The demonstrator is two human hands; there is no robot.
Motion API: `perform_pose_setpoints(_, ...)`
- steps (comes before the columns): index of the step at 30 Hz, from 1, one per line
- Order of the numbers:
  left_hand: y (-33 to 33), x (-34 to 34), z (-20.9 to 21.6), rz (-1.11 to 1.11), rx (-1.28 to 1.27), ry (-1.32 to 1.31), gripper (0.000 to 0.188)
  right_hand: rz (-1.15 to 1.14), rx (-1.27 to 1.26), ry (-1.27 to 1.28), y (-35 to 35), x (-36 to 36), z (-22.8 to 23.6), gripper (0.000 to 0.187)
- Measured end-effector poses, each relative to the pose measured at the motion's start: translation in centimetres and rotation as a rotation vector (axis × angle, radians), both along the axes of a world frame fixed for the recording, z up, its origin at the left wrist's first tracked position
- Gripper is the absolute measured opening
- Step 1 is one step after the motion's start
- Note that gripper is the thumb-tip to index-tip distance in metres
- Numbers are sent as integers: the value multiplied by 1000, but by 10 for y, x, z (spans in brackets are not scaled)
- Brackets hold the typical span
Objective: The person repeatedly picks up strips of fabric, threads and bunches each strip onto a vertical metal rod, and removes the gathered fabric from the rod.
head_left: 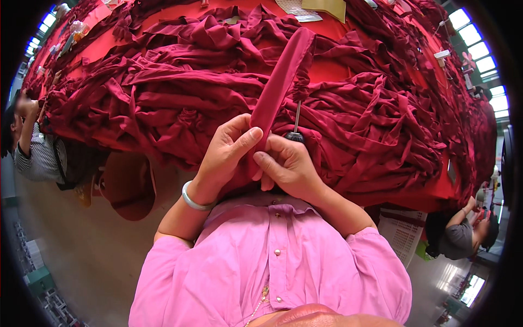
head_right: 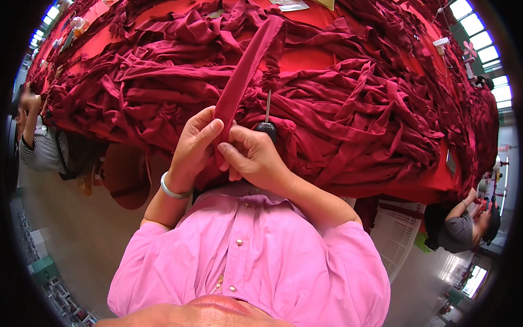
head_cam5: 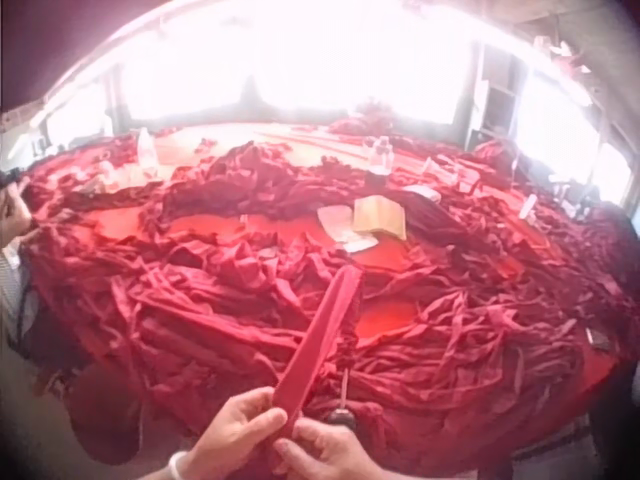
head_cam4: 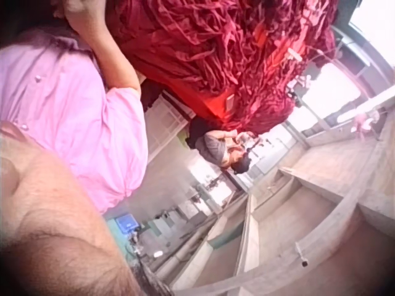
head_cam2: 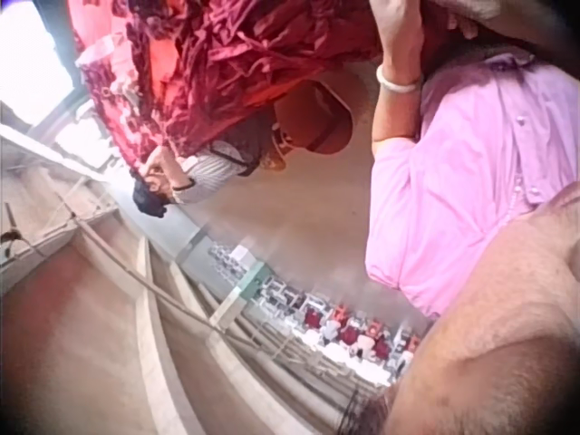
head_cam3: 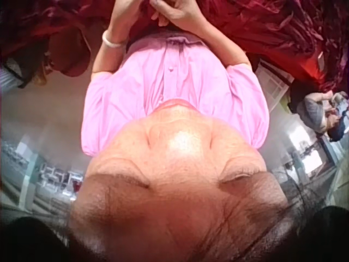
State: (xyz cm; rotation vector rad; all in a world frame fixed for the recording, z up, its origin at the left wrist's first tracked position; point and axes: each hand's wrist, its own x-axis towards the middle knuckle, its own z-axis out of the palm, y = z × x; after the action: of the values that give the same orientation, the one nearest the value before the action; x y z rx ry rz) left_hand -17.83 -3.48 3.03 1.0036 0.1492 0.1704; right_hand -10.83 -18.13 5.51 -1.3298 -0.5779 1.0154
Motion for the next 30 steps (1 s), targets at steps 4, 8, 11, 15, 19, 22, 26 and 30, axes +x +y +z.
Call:
perform_pose_setpoints(4,-1,-6,2,0,23,60,17,48,-5,27,0,-3,-5,11)
perform_pose_setpoints(8,-2,-11,-2,28,11,69,14,86,-34,11,0,-6,-9,11)
perform_pose_setpoints(11,-2,-21,-5,30,10,96,11,111,-85,36,-1,-7,-8,12)
perform_pose_setpoints(15,1,-35,-7,93,-5,104,9,172,-123,-9,-6,-4,-5,15)
perform_pose_setpoints(19,6,-55,-2,148,-12,98,8,-55,61,73,-3,9,-1,23)
perform_pose_setpoints(22,10,-73,-5,142,43,106,9,-157,171,137,6,25,6,30)
perform_pose_setpoints(26,6,-84,-2,116,99,137,9,-138,192,147,21,48,8,23)
perform_pose_setpoints(30,5,-90,-4,94,109,119,10,-189,203,125,30,64,3,18)
